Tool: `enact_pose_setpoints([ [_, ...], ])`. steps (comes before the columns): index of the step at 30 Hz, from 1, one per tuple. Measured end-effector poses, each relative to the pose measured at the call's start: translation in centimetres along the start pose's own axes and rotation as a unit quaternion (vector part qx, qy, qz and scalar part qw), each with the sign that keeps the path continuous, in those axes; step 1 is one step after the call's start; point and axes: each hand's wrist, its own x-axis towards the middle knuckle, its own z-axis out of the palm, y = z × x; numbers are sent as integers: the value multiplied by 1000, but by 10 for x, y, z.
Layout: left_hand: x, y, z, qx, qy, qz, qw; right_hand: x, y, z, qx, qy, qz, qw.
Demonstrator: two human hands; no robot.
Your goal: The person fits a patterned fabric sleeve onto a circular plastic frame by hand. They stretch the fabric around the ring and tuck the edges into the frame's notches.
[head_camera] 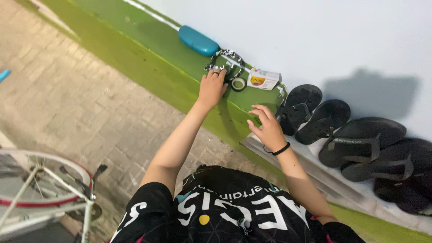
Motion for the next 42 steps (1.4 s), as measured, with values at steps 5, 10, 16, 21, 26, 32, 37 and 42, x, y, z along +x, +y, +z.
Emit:
enact_pose_setpoints([
  [5,13,-20,5,-56,12,33,998,10,-5,17,-29,45,-32,998],
  [10,25,-37,-29,-223,77,9,972,21,-10,35,-47,68,-56,995],
  [16,34,-61,-82,-382,144,24,913,39,-32,49,-40,16,51,998],
  [21,21,-79,-84,-428,102,22,898,53,-41,66,29,76,-23,996],
  [26,-3,-71,-74,-689,-41,-91,718,68,-52,80,106,116,-36,987],
  [32,-25,-60,-89,-796,-98,-120,585,70,-84,81,91,240,-78,963],
  [37,-36,-49,-88,-799,-135,-119,573,62,-103,81,14,253,-58,966],
  [42,-44,-43,-83,-794,-164,-92,578,53,-100,93,70,219,19,973],
])
